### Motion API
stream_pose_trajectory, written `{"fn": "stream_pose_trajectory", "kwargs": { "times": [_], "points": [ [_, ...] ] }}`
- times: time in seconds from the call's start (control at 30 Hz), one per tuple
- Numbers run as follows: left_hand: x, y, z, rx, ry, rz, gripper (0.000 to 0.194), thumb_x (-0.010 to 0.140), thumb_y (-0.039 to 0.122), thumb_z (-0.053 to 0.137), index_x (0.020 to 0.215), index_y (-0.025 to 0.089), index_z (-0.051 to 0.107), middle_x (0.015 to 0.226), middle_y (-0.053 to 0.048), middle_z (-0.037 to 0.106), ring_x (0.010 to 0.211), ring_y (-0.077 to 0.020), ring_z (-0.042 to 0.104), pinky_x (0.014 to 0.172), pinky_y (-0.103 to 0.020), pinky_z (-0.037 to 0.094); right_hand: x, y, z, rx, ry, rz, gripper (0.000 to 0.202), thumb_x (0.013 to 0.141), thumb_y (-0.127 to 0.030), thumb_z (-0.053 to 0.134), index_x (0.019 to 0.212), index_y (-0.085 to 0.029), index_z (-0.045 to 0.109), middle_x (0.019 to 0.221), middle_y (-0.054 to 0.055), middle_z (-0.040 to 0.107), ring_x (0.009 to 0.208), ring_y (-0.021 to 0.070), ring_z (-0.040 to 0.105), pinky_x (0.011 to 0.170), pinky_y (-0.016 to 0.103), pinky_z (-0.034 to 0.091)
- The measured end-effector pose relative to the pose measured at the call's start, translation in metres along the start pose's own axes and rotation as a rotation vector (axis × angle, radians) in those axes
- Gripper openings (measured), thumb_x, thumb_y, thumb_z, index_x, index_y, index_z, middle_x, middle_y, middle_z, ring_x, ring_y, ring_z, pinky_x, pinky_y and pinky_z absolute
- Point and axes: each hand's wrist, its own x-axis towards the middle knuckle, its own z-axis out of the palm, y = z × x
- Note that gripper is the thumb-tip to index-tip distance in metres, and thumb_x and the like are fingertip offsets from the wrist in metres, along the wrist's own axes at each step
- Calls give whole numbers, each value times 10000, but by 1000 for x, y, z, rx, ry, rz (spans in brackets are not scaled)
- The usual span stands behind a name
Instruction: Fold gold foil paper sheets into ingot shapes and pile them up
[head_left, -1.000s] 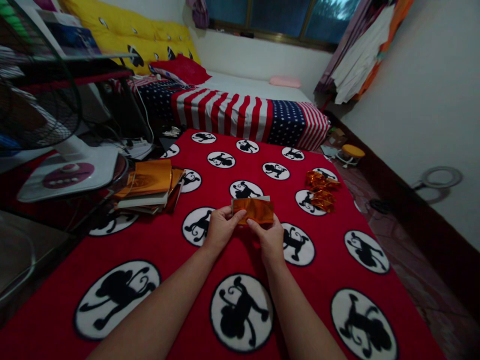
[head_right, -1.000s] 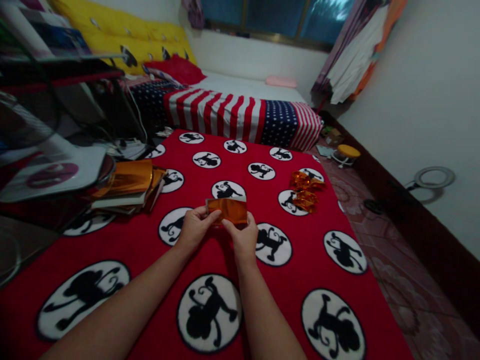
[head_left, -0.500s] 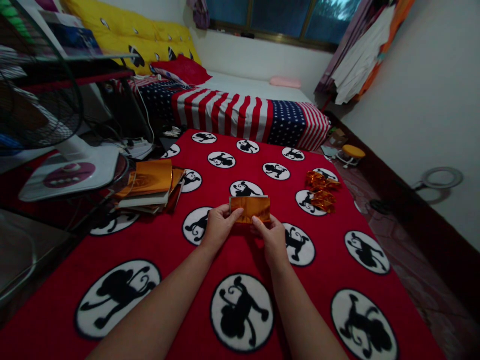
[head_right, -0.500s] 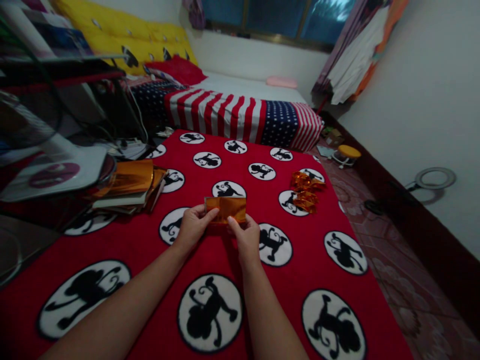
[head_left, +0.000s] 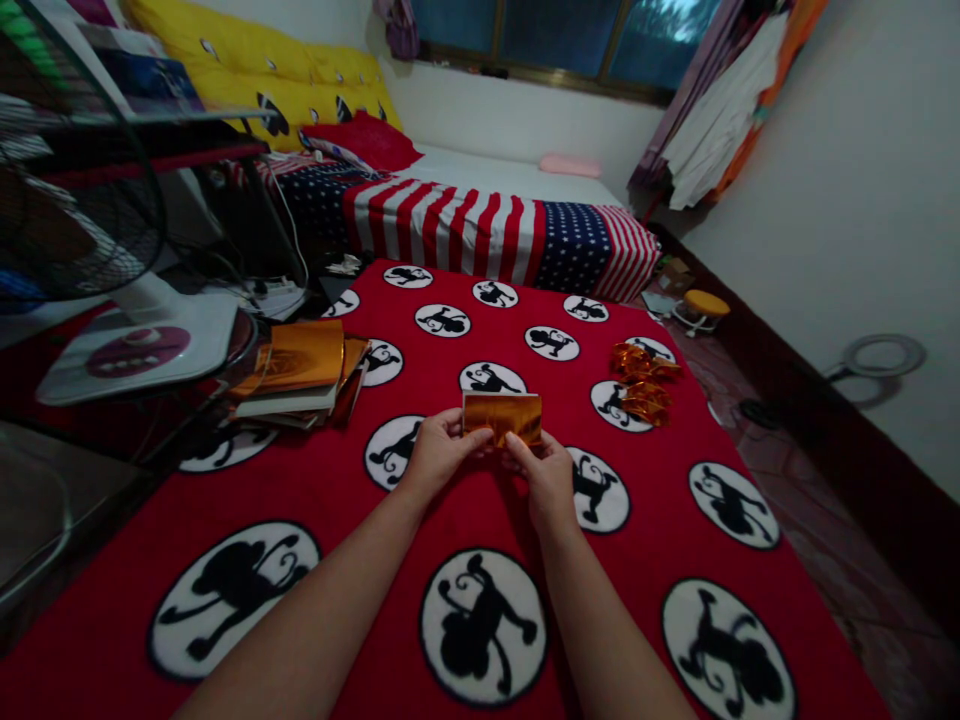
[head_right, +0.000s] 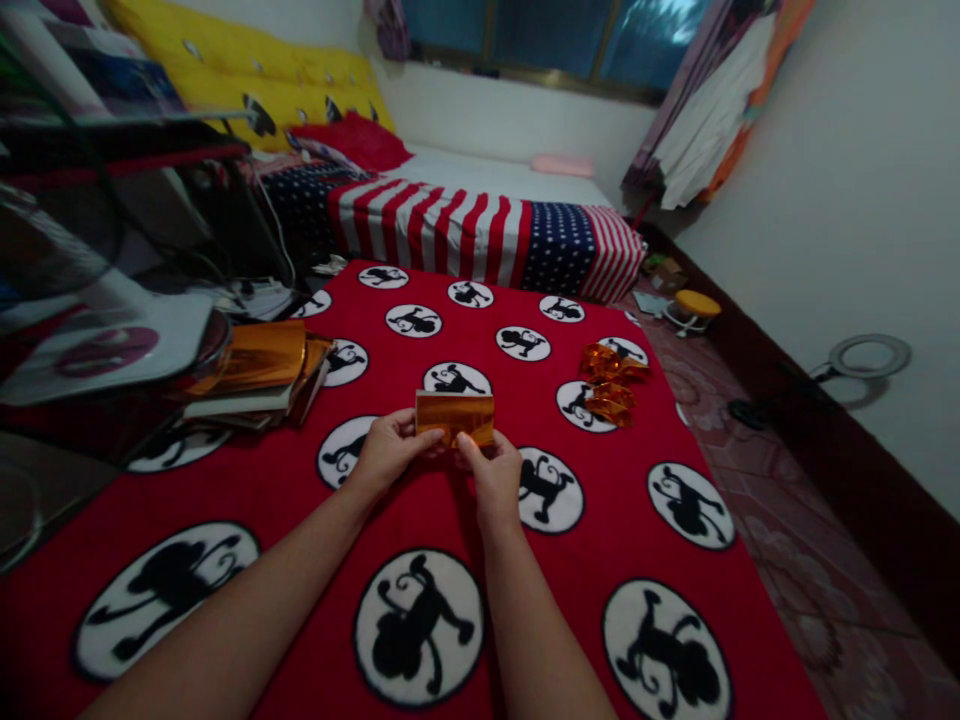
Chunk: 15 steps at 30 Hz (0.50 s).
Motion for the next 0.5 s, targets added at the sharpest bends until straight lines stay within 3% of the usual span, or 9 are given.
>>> {"fn": "stream_pose_trajectory", "kwargs": {
  "times": [0.5],
  "points": [
    [0,0,-1,3,10,-14,435,607,355,823,919,93,669,769,-53,744,567,-139,685,502,-189,540,0,-1,-3,-26,-42,18,409,610,-405,814,862,-116,672,695,13,666,542,99,587,521,211,507]
  ]
}}
